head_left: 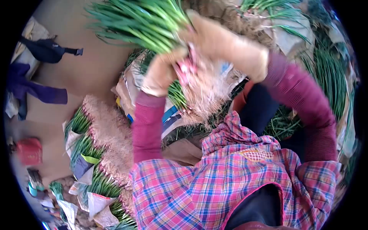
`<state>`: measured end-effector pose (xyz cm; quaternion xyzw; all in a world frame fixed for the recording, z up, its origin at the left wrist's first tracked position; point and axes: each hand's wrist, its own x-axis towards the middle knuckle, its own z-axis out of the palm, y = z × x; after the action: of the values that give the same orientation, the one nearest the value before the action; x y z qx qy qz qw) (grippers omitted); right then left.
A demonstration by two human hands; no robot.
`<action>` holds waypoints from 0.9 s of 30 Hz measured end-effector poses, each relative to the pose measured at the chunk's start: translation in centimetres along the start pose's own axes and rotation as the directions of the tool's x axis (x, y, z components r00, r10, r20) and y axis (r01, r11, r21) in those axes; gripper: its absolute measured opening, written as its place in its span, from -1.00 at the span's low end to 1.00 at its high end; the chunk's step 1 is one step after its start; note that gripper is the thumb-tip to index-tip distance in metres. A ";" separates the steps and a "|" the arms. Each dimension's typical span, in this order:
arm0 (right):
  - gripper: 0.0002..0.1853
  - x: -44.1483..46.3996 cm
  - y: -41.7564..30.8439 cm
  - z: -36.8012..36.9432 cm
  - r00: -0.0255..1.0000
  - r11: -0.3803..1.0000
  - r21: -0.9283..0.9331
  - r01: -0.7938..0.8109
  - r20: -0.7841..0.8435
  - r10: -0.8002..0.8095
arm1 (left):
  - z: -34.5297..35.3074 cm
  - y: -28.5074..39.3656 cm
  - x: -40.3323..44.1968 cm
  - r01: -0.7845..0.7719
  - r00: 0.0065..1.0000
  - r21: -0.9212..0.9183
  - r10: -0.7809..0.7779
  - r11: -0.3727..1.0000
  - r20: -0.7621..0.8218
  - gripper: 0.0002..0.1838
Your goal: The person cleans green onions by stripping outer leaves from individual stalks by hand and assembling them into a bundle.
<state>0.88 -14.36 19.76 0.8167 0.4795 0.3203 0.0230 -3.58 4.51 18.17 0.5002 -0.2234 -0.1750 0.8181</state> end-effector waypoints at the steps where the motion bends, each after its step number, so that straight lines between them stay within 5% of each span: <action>1: -0.60 0.5 -2.8 3.1 0.848 0.625 0.636 -0.452 0.090 0.522 | -2.8 -2.0 -1.5 0.063 0.997 -0.096 -0.068 0.993 -0.042 -0.65; 2: -0.46 0.6 -6.1 2.6 0.718 0.341 0.726 -0.597 0.294 0.631 | -5.3 -4.4 -3.1 0.113 0.989 -0.181 -0.128 0.977 -0.074 -0.61; 3: -0.46 -1.9 -8.4 9.1 0.709 0.264 0.822 -0.504 0.219 0.670 | -6.6 -8.1 -3.8 0.161 0.944 -0.235 -0.219 0.959 -0.246 -0.61; 4: -0.48 -3.0 -10.7 9.7 0.708 0.163 0.853 -0.496 0.289 0.644 | -8.4 -11.8 -5.5 0.220 0.919 -0.418 -0.331 0.881 -0.215 -0.60; 6: -0.31 -7.5 -14.4 17.0 0.405 -0.213 0.552 -0.807 0.777 0.482 | -12.7 -21.6 -8.6 0.289 0.836 -0.663 -0.519 0.691 -0.177 -0.59; 8: -0.38 -7.2 -15.2 15.4 0.358 -0.046 0.426 -0.903 0.809 0.466 | -13.9 -26.7 -9.8 0.184 0.827 -0.753 -0.514 0.631 -0.229 -0.55; 9: -0.42 -8.3 -16.6 17.9 0.417 0.045 0.492 -0.869 0.681 0.601 | -12.7 -25.6 -9.4 0.147 0.785 -0.781 -0.552 0.607 -0.281 -0.58; 10: -0.46 -9.6 -17.9 19.4 0.458 0.142 0.530 -0.836 0.532 0.712 | -11.4 -25.9 -9.8 0.004 0.784 -0.620 -0.387 0.785 -0.485 -0.61; 12: -0.45 -9.3 -17.4 18.6 0.453 0.073 0.584 -0.809 0.538 0.711 | -10.1 -25.1 -9.6 0.172 0.624 -0.172 -0.243 0.970 -0.743 -0.66; 15: -0.43 -8.3 -17.8 17.4 0.446 0.077 0.536 -0.841 0.605 0.660 | -10.0 -24.2 -8.4 0.145 0.524 0.260 0.149 0.955 -0.838 -0.41; 16: -0.40 -8.6 -18.9 18.5 0.535 0.341 0.446 -0.828 0.445 0.718 | -10.3 -23.8 -8.1 0.152 0.530 0.401 0.268 0.903 -0.804 -0.37; 19: -0.36 -10.2 -20.2 20.4 0.454 0.241 0.411 -0.879 0.569 0.685 | -12.3 -24.7 -8.9 0.107 0.627 0.324 0.189 0.940 -0.756 -0.22; 21: -0.32 -12.0 -21.2 22.8 0.607 0.534 0.293 -0.793 0.445 0.658 | -13.6 -26.2 -9.6 0.125 0.638 0.247 0.113 0.961 -0.762 -0.16; 22: -0.32 -11.1 -20.1 21.3 0.606 0.532 0.293 -0.794 0.446 0.659 | -12.9 -25.1 -9.5 0.262 0.609 0.345 0.122 0.901 -0.784 -0.08; 24: -0.26 -9.7 -17.5 18.2 0.433 0.213 0.378 -0.901 0.758 0.487 | -11.6 -23.8 -9.4 0.396 0.580 0.423 0.135 0.815 -0.803 0.01; 25: -0.29 -10.9 -17.2 18.8 0.602 0.440 0.412 -0.798 0.577 0.552 | -11.0 -24.1 -9.3 0.468 0.509 0.531 0.277 0.706 -0.815 0.08; 26: -0.41 -9.1 -14.7 16.5 0.517 0.421 0.343 -0.840 0.744 0.423 | -10.6 -24.3 -9.1 0.544 0.445 0.610 0.418 0.576 -0.792 0.14; 27: -0.46 -7.4 -12.2 14.7 0.472 0.478 0.288 -0.829 0.819 0.325 | -10.3 -24.0 -9.0 0.533 0.430 0.496 0.285 0.686 -0.857 0.19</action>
<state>-2.97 -9.74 0.16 0.9382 0.1784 -0.2022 -0.2171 -7.11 6.21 -9.17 0.8039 0.2370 0.1513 0.5241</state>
